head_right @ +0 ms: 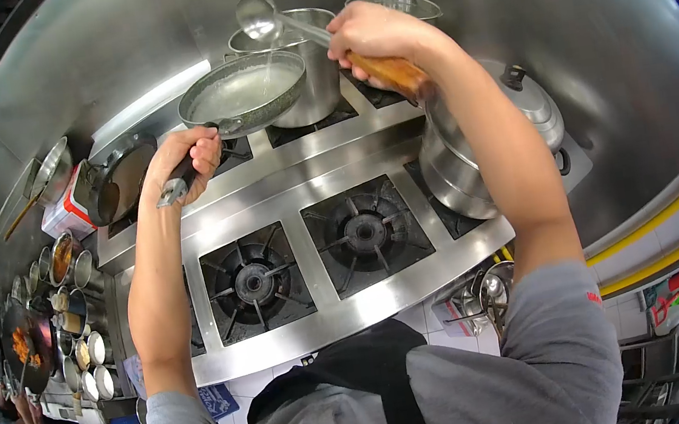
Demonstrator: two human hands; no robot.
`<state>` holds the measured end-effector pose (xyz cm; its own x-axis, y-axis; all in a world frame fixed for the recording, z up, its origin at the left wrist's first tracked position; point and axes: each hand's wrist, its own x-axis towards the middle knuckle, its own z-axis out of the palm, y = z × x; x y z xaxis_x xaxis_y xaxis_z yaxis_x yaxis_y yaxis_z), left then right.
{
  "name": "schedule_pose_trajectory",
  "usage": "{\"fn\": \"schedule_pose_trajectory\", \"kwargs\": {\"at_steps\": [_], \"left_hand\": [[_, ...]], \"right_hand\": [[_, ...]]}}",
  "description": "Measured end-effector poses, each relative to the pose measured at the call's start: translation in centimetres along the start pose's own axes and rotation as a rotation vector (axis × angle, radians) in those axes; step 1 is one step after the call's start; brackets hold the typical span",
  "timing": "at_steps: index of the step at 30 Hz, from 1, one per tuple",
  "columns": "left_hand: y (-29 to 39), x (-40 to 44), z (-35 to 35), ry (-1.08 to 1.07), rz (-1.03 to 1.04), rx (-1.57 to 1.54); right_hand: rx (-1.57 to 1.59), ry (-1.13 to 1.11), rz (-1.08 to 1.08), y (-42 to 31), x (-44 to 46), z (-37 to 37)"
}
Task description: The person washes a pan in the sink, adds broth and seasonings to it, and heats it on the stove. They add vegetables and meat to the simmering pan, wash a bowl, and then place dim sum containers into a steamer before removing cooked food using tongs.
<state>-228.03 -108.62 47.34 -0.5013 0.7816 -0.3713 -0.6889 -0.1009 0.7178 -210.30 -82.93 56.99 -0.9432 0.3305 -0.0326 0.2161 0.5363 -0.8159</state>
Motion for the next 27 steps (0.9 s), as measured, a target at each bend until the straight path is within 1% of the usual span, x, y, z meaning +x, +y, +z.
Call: {"fn": "schedule_pose_trajectory", "kwargs": {"at_steps": [3,4,6,7,9,10,11,12,13,14,16,17,18,19,20,21,23,24,27], "left_hand": [[-0.1,0.1,-0.3,-0.009,-0.030,-0.019],[-0.1,0.1,-0.2,-0.005,-0.043,-0.038],[-0.2,-0.2,0.2,0.019,-0.031,-0.022],[-0.2,-0.2,0.2,0.032,-0.027,-0.014],[-0.2,-0.3,0.3,0.031,-0.025,-0.005],[-0.2,-0.4,0.3,0.037,-0.022,0.009],[-0.3,-0.4,0.3,0.044,-0.015,0.005],[-0.3,-0.4,0.4,0.043,-0.009,0.010],[-0.3,-0.4,0.4,0.043,-0.004,0.017],[-0.4,-0.5,0.4,0.042,-0.003,0.024],[-0.3,-0.3,0.0,0.046,-0.009,0.016],[-0.4,-0.2,-0.1,0.037,-0.015,0.021],[-0.4,-0.2,-0.2,0.028,-0.022,0.024],[-0.4,-0.2,-0.2,0.026,-0.021,0.015],[-0.4,-0.2,-0.3,0.029,-0.019,0.006],[-0.4,-0.2,-0.4,0.035,-0.017,0.024],[-0.3,-0.3,-0.3,0.019,-0.016,0.047],[-0.4,-0.3,-0.4,0.020,-0.016,0.037],[-0.4,-0.2,-0.7,-0.002,-0.009,0.047]], "right_hand": [[-0.231,0.059,-0.062,0.3,6.8,-1.2],[-0.236,0.059,-0.074,1.1,10.1,-1.5],[-0.428,0.081,-0.076,2.2,15.9,-1.7],[-0.435,0.077,-0.090,1.5,16.6,-1.2],[-0.333,0.099,0.067,0.4,17.6,0.0],[-0.337,0.092,0.057,0.8,19.2,0.1],[-0.191,0.026,0.092,2.0,21.8,0.2],[-0.046,-0.039,0.127,1.7,22.2,0.6],[0.160,0.019,0.136,1.8,22.1,1.1],[0.160,0.014,0.136,2.6,23.6,1.0],[1.064,-0.046,0.191,5.3,27.3,0.1],[1.306,-0.147,0.259,4.8,26.2,-0.4],[1.439,-0.285,0.212,5.8,27.4,-1.0],[1.488,-0.259,0.230,6.8,28.5,-1.7],[1.535,-0.232,0.247,6.2,27.8,-1.9],[1.529,-0.236,0.253,5.7,27.1,-2.2],[1.386,-0.215,0.196,5.1,25.8,-2.6],[1.379,-0.217,0.203,4.9,25.2,-2.7],[1.388,-0.177,0.131,4.1,23.3,-3.4]]}}
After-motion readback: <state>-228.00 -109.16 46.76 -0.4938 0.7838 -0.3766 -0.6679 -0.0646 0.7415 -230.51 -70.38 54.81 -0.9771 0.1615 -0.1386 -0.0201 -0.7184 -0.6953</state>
